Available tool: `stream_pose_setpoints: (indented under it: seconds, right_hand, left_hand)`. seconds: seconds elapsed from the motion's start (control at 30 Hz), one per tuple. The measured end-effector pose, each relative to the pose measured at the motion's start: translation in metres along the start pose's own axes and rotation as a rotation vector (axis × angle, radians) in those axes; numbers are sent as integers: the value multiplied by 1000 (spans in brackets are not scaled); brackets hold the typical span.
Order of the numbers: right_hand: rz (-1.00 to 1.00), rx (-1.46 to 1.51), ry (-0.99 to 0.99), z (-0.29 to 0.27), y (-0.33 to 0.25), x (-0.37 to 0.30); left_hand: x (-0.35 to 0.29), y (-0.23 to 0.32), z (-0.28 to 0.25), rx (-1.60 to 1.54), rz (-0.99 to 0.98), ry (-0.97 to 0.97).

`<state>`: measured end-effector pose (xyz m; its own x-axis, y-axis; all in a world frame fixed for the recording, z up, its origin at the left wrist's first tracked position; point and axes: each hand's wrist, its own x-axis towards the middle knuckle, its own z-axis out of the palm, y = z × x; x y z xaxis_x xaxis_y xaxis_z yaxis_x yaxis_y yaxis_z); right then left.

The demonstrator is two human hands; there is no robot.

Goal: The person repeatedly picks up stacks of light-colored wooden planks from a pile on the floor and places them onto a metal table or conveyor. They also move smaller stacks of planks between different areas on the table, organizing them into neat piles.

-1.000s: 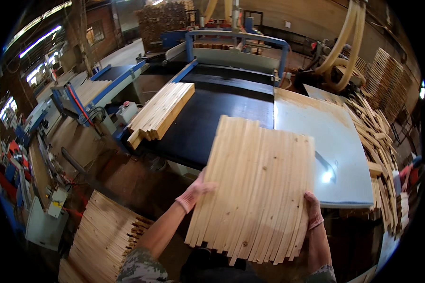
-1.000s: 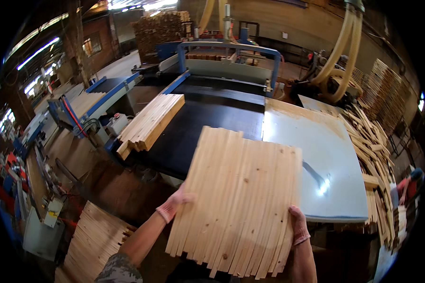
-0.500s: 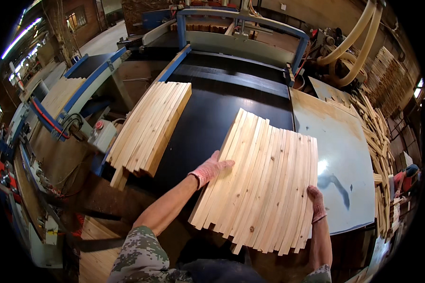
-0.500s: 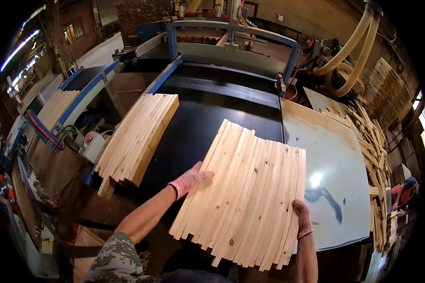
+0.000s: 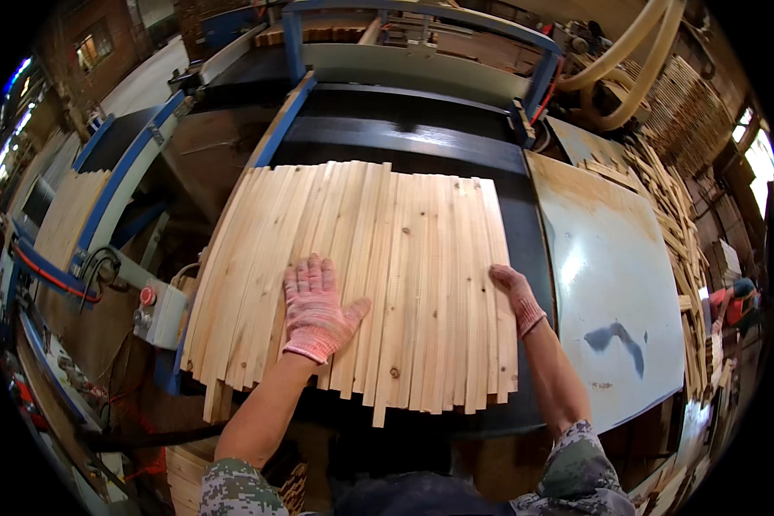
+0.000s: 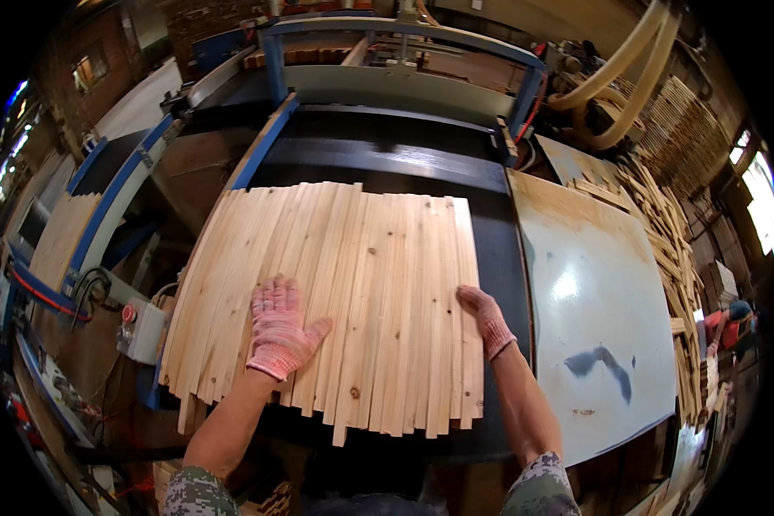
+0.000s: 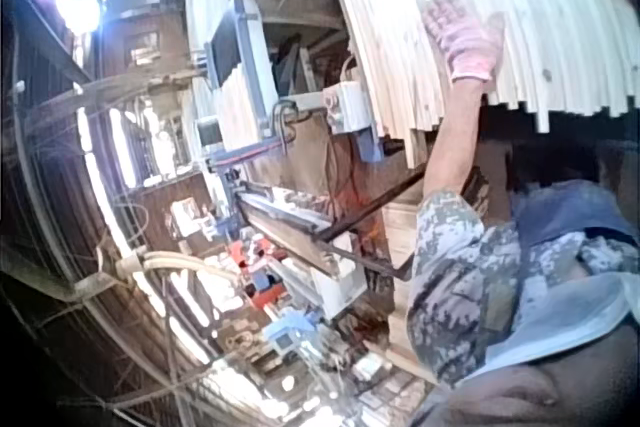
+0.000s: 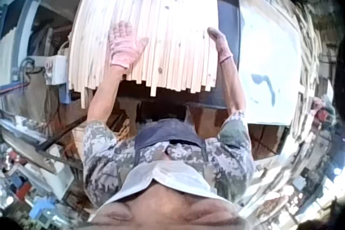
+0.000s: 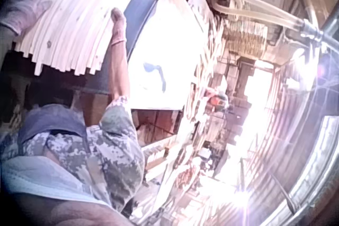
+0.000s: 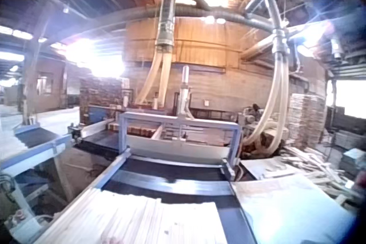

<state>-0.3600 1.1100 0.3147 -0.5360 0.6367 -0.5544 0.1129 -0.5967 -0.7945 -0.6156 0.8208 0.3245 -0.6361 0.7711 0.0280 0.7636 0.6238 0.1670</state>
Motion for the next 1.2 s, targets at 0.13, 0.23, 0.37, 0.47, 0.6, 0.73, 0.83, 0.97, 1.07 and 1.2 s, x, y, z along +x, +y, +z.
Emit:
stream_pose_setpoints:
  seconds: [0.13,0.23,0.37,0.47,0.6,0.73,0.83,0.97,1.07,1.2]
  right_hand:
    - [2,-305,71,-1,-18,-3]
    - [-201,-1204,305,-9,-15,-3]
    - [-664,-1526,128,-43,35,11]
    - [-894,-1411,159,-73,102,-5]
    - [-736,-831,-10,-98,179,-108]
    - [-512,-282,-398,-138,238,-240]
    - [-280,-690,-510,-188,289,-305]
    - [183,-855,-504,-273,397,-342]
    - [467,-525,-227,-357,499,-356]
    - [-72,-1447,-705,-509,615,-357]
  left_hand:
    - [2,9,1,-4,12,54]
    - [1,-1,16,66,9,81]
    - [2,-25,50,134,171,338]
    - [-35,-24,51,-250,200,322]
    - [-142,39,39,-793,70,309]
    - [-273,125,85,-1079,-28,53]
    - [-372,143,143,-1204,-311,-248]
    - [-579,87,223,-1110,-881,-402]
    - [-739,76,288,-947,-1111,-522]
    - [-923,98,332,-1310,-1944,-433]
